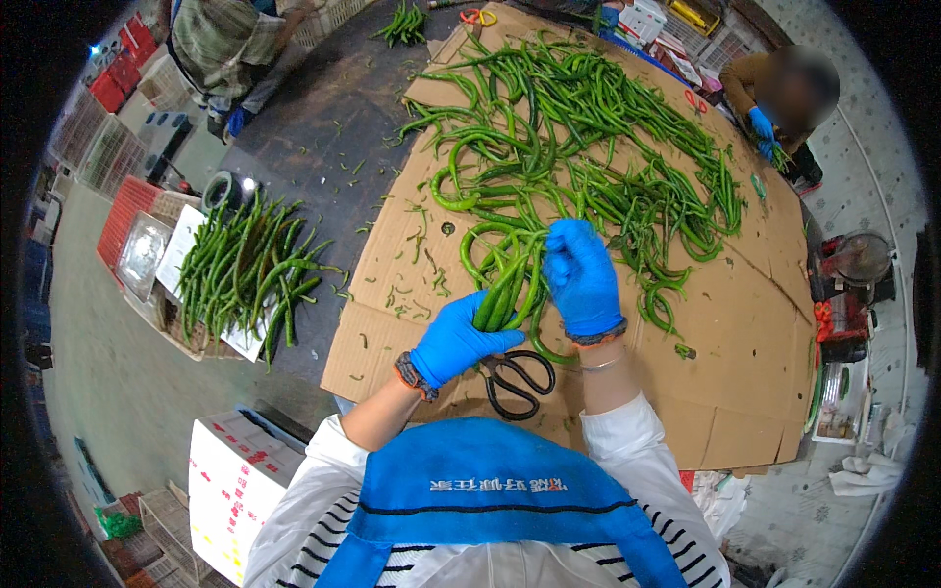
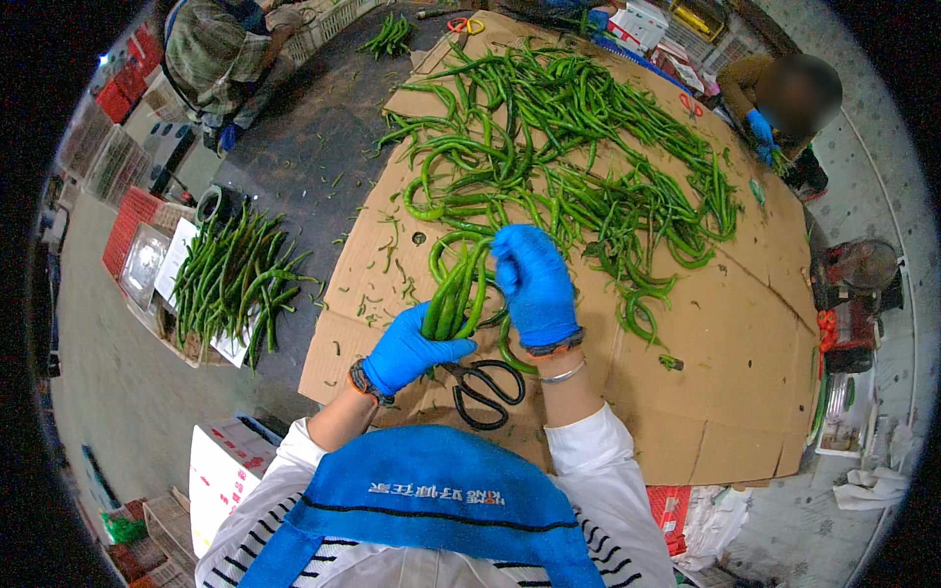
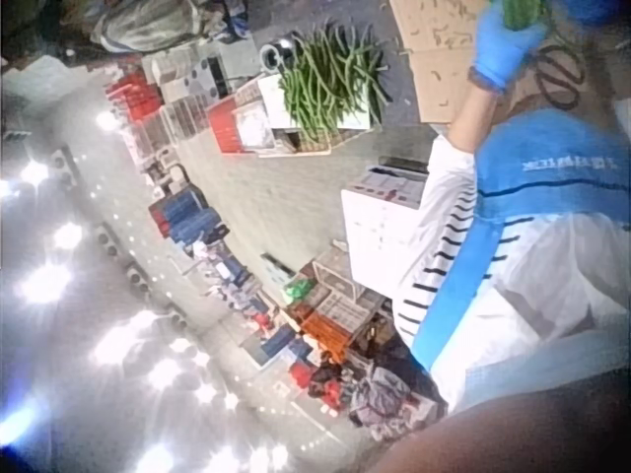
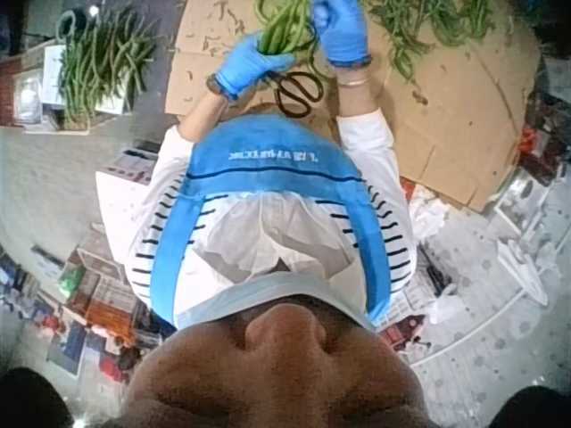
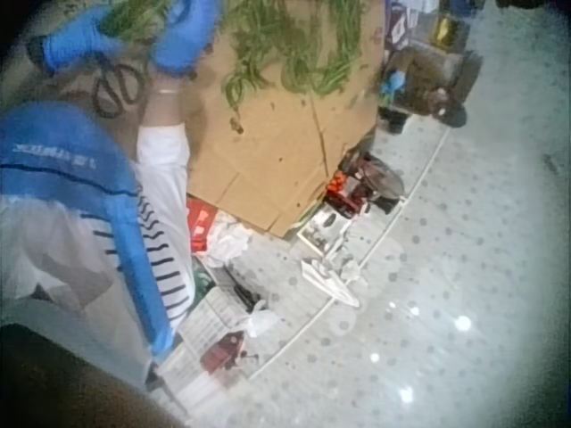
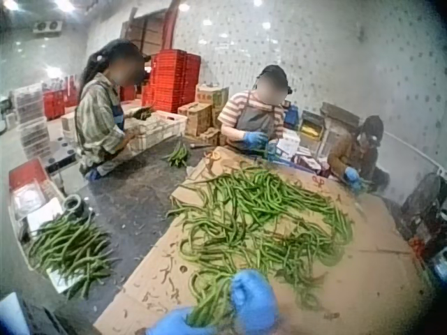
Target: The person uses scissors to trim the ends of green beans and places the trimmed beans into a basket. The person also gathers beans into bundles and secures them with rubber bands. Other workers are visible in the background performing similar tasks.
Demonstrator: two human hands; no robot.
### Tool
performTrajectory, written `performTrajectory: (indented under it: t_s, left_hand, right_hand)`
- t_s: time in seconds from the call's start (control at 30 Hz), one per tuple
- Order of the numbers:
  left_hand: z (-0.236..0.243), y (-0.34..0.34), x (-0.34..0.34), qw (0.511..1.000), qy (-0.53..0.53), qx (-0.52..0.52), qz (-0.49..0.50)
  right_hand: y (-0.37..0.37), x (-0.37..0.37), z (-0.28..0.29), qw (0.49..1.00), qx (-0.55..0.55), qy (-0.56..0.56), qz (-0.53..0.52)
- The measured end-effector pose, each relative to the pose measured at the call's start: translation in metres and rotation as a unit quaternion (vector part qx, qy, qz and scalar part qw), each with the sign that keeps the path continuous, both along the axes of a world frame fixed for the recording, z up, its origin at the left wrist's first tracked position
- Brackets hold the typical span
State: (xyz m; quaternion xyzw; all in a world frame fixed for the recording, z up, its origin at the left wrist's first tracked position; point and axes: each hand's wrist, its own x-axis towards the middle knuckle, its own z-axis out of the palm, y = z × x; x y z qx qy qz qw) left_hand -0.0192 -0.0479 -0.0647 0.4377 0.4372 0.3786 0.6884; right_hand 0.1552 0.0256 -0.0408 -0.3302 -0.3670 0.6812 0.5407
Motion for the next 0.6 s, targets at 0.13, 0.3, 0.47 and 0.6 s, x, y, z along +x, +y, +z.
performTrajectory:
  t_s: [0.13, 0.3, 0.47, 0.6]
  left_hand:
    - [0.004, -0.001, 0.001, 1.000, 0.013, 0.011, -0.009]
    - [0.011, -0.001, -0.008, 0.999, 0.007, -0.024, -0.028]
    - [0.003, 0.005, -0.007, 0.998, 0.032, 0.032, -0.049]
    - [-0.010, 0.002, 0.007, 0.993, 0.083, 0.071, -0.037]
  right_hand:
    - [0.018, 0.040, 0.017, 0.975, -0.035, 0.203, -0.084]
    - [0.027, 0.250, 0.003, 0.953, 0.209, 0.148, -0.162]
    - [-0.040, 0.330, -0.025, 0.927, 0.116, 0.091, -0.345]
    - [-0.040, 0.169, -0.003, 0.988, -0.016, -0.057, -0.144]
